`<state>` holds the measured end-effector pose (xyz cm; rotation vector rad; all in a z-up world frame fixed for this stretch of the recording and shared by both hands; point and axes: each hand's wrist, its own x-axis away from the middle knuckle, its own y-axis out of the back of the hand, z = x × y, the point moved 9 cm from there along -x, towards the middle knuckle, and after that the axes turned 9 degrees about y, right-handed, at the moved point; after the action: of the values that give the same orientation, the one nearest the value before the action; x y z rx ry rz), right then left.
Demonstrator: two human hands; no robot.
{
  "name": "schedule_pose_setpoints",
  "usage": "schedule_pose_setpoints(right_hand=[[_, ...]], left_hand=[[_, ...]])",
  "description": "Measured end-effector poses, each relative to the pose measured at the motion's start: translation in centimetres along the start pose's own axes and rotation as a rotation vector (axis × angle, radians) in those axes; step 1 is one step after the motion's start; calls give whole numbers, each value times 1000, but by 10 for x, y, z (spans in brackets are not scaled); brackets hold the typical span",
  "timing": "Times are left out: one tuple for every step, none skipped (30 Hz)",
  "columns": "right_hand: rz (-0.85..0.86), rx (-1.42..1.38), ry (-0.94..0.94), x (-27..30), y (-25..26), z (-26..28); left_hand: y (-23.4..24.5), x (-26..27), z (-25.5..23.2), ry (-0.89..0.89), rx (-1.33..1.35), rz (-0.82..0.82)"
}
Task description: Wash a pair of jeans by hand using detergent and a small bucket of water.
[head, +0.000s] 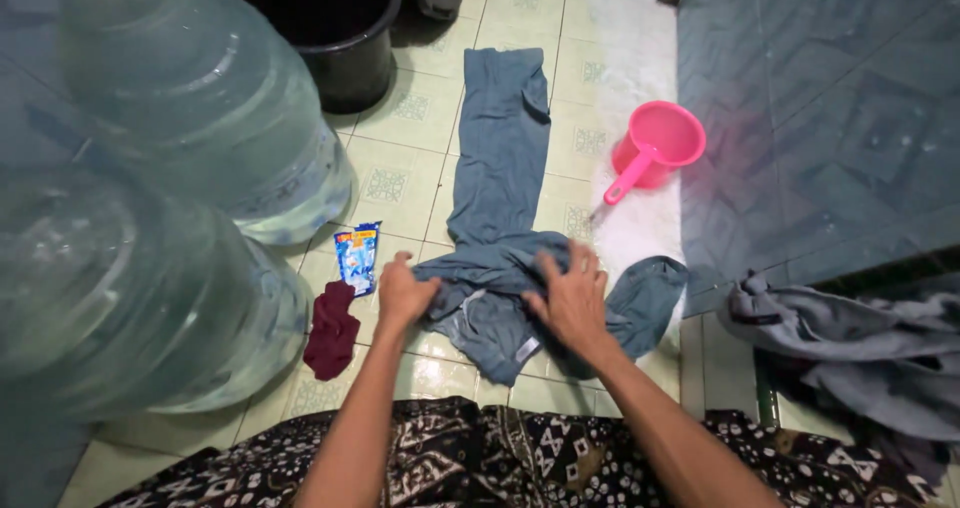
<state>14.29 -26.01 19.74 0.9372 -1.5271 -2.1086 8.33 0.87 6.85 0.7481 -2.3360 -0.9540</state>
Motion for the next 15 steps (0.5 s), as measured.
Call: schedule_pose_setpoints(right_hand=[[-6, 1, 2, 4, -10, -3], [108, 24, -43, 13, -31, -9], [222, 49, -87, 23, -52, -15], [216, 48, -81, 25, -60, -18], [242, -3, -158, 29, -72, -28], [274, -57, -239, 38, -84, -37], [274, -59, -236, 40, -91, -41], [243, -123, -273, 40, -95, -49], [212, -186, -310, 39, -100, -57], [211, -185, -308, 33, -102, -60], [154, -287, -357, 27, -103, -68], [99, -388, -410, 26, -102, -76], [102, -384, -412, 22, -107, -85], [-9, -445, -457, 13, -106, -99], [-121, -506, -500, 4, -106, -112]], left_hand=[[-5, -1, 14, -4, 1, -6], [-11, 2, 34, 28, 108, 1], [-18, 4, 55, 60, 215, 7], [-19, 10, 60, 59, 216, -1], [-27, 17, 48, -119, 253, 82], [-35, 32, 40, -291, 284, 173], [-37, 38, 39, -289, 282, 171], [-35, 35, 49, -140, 368, 106], [-35, 35, 60, 10, 452, 44], [-40, 32, 61, 10, 454, 43], [-51, 29, 80, 225, 495, 57], [-65, 33, 97, 441, 529, 79], [-65, 33, 96, 443, 530, 83], [-54, 24, 89, 374, 442, 9], [-43, 16, 81, 304, 353, -65]])
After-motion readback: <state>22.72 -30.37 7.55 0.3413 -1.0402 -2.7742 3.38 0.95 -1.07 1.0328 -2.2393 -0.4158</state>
